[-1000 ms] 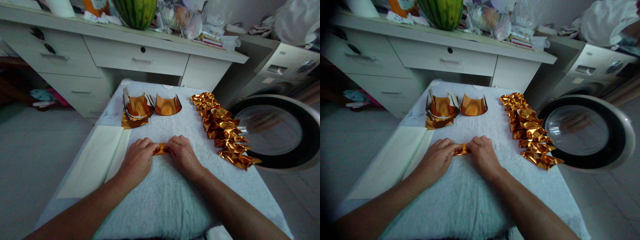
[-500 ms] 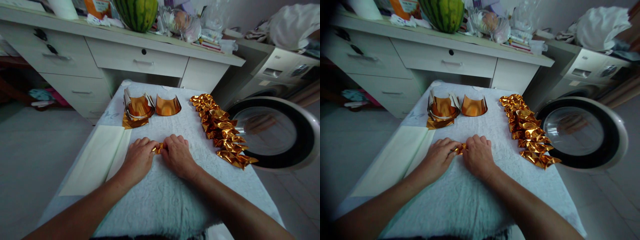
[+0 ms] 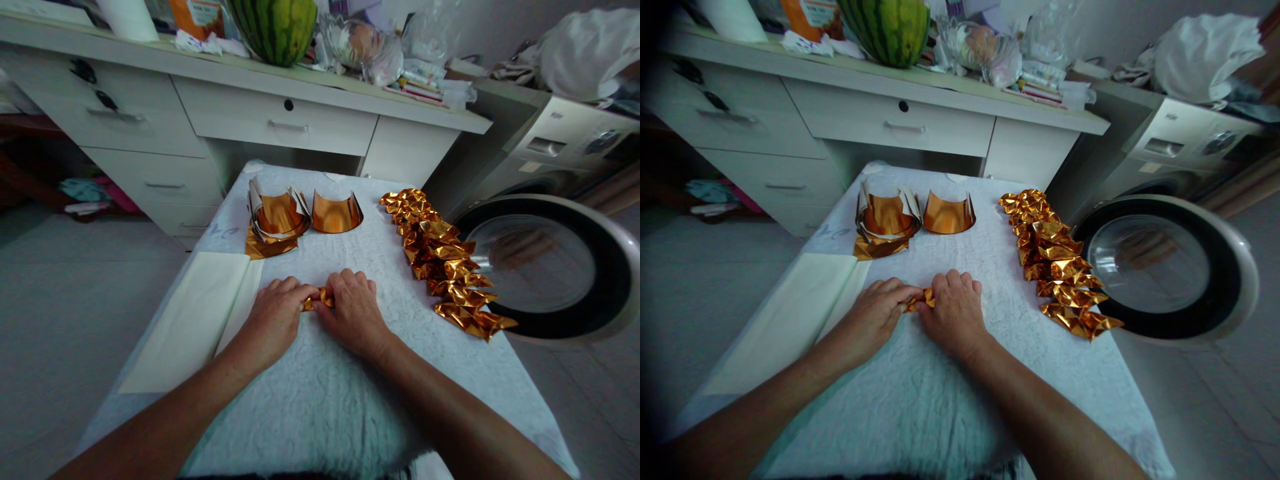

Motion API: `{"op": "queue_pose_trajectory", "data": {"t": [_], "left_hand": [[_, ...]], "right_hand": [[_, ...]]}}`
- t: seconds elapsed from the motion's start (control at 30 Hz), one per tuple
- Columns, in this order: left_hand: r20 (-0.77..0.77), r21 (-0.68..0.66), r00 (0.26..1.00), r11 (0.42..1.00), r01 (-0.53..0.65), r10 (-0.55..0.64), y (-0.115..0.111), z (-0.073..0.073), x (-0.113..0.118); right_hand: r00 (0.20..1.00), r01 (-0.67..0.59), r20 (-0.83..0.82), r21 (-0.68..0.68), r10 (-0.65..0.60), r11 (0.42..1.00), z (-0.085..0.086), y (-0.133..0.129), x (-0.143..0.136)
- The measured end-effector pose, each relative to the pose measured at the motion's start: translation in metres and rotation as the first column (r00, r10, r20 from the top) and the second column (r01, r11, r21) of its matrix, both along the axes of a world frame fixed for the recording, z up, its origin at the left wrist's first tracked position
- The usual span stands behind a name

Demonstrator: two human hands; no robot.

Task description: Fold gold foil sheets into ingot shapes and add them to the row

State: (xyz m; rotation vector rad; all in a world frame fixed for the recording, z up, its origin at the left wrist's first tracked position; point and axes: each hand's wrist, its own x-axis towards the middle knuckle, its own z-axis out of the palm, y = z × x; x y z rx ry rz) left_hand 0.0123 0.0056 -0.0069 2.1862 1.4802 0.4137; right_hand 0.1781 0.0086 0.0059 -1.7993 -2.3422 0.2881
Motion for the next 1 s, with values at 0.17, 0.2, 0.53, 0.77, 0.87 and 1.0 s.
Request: {"op": "queue_pose_trajectory", "data": {"t": [0.17,0.2,0.53,0.77,0.87,1.0], "left_hand": [[-0.019,0.018,1.0,1.0,0.012,-0.012,0.001,-0.001,-0.001],[-0.023,0.02,1.0,1.0,0.016,-0.015,0.001,-0.002,-0.001],[-0.02,0.059,0.999,0.998,0.034,-0.033,-0.001,-0.002,-0.002],[-0.021,0.087,0.999,0.995,0.041,-0.039,-0.001,-0.004,-0.004],[-0.019,0.091,0.999,0.995,0.046,-0.044,-0.001,-0.004,-0.003],[-0.017,0.088,0.999,0.995,0.042,-0.041,-0.001,-0.005,-0.003]], "right_hand": [[0.999,0.01,-0.045,0.0,-0.01,1.0,0.0,-0.001,0.01],[0.999,0.016,-0.047,0.001,-0.016,1.0,-0.001,0.0,0.013],[0.998,0.051,-0.043,-0.014,-0.052,0.999,-0.005,0.005,0.039],[0.998,0.025,-0.062,-0.13,-0.034,0.991,0.005,0.009,0.049],[0.997,0.011,-0.069,-0.161,-0.022,0.987,0.008,0.011,0.052],[0.996,-0.018,-0.091,-0.18,0.002,0.984,0.007,0.014,0.056]]}}
